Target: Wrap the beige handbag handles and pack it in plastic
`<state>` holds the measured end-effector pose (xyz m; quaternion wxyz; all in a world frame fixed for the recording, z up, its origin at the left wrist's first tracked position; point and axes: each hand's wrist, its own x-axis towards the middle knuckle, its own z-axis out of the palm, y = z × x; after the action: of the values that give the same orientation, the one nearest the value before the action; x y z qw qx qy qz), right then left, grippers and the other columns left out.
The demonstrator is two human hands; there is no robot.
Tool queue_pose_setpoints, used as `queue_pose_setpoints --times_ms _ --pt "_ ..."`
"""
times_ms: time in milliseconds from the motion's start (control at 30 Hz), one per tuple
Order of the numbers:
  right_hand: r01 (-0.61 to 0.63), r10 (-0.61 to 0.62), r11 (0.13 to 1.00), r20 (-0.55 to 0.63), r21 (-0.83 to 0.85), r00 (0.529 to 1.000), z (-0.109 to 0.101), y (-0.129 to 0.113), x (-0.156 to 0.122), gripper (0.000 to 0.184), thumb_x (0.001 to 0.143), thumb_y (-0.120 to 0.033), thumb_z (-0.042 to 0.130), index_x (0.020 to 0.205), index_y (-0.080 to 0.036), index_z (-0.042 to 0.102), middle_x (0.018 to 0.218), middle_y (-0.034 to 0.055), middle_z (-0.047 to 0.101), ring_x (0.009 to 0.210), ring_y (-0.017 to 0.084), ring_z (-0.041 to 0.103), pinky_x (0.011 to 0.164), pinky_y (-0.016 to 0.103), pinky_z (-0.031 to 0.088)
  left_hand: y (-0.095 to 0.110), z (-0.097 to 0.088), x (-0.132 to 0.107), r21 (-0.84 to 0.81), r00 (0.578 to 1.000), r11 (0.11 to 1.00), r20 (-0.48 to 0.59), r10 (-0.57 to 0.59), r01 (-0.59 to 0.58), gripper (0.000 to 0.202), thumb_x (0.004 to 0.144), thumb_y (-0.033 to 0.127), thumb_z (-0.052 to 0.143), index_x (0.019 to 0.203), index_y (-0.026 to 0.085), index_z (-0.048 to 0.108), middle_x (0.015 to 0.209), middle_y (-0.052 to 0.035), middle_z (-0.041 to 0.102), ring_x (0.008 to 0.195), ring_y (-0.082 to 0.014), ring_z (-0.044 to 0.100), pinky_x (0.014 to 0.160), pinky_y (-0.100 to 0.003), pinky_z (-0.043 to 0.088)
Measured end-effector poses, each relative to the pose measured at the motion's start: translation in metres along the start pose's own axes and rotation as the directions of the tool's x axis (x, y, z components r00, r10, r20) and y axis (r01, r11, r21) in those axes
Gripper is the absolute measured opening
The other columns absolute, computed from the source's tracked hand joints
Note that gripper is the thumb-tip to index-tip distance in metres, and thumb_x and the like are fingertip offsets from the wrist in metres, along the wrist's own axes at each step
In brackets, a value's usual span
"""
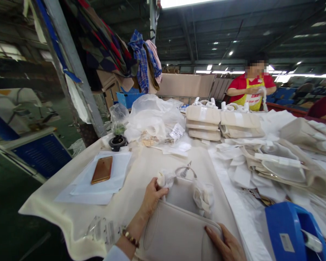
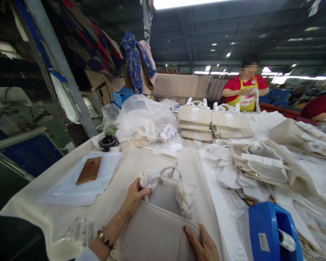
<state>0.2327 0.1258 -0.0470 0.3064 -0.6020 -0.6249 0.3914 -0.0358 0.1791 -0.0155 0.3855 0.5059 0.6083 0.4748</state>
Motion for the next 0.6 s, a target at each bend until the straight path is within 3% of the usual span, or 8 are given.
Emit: queue_pose_setpoints --times_ms 133,267,400,500,600 --pt "-0.035 0.035 0.999 -0.006 0.016 0.999 0.001 -0.003 -0.001 0.053 0.074 -0.069 0.049 0.086 -0.021 0.067 0.086 0.0054 0.071 0.083 0.025 0.065 0.074 0.029 0.052 0.001 0.006 0.003 0.005 1.000 1.000 -0.025 -0.013 0.013 0.039 0.056 0.035 0.069 0.089 0.017 0.056 0.078 -0.0001 0.061 0.074 -0.0182 0.052 0.070 -0.028 0.041" --pt "-0.029 0.029 1.000 0.004 -0.007 1.000 0.001 -0.002 -0.001 0.053 0.075 -0.069 0.049 0.086 -0.021 0.068 0.087 0.0062 0.071 0.086 0.026 0.065 0.075 0.029 0.053 0.003 0.006 0.004 -0.051 1.000 0.998 -0.010 -0.030 0.029 0.031 0.056 0.029 0.064 0.084 0.016 0.060 0.075 -0.0004 0.062 0.072 -0.0184 0.053 0.068 -0.027 0.041" --pt "-0.001 0.001 1.000 0.001 -0.018 1.000 0.001 0.001 0.001 0.052 0.074 -0.069 0.049 0.085 -0.022 0.068 0.086 0.0066 0.071 0.086 0.027 0.066 0.074 0.030 0.054 0.004 0.001 0.007 -0.125 0.994 0.990 0.096 -0.055 0.067 0.033 0.056 0.026 0.059 0.086 0.012 0.062 0.074 -0.0020 0.063 0.071 -0.0191 0.057 0.064 -0.026 0.044" --pt "0.019 -0.019 1.000 -0.001 -0.017 1.000 0.000 0.004 0.002 0.052 0.073 -0.070 0.050 0.084 -0.023 0.068 0.087 0.0068 0.071 0.086 0.027 0.066 0.075 0.030 0.054 0.004 0.002 0.015 -0.089 0.983 0.991 0.161 -0.088 0.104 0.032 0.057 0.027 0.059 0.083 0.010 0.064 0.073 -0.0054 0.065 0.069 -0.0213 0.060 0.060 -0.028 0.046" --pt "0.017 -0.017 1.000 0.002 -0.010 1.000 0.001 0.004 0.002 0.052 0.074 -0.070 0.049 0.085 -0.023 0.068 0.088 0.0064 0.071 0.086 0.027 0.066 0.076 0.030 0.054 0.001 0.007 0.022 0.027 0.994 0.993 0.012 -0.113 0.112 0.044 0.063 0.033 0.063 0.099 0.008 0.059 0.081 -0.0094 0.065 0.076 -0.0251 0.062 0.068 -0.033 0.048"
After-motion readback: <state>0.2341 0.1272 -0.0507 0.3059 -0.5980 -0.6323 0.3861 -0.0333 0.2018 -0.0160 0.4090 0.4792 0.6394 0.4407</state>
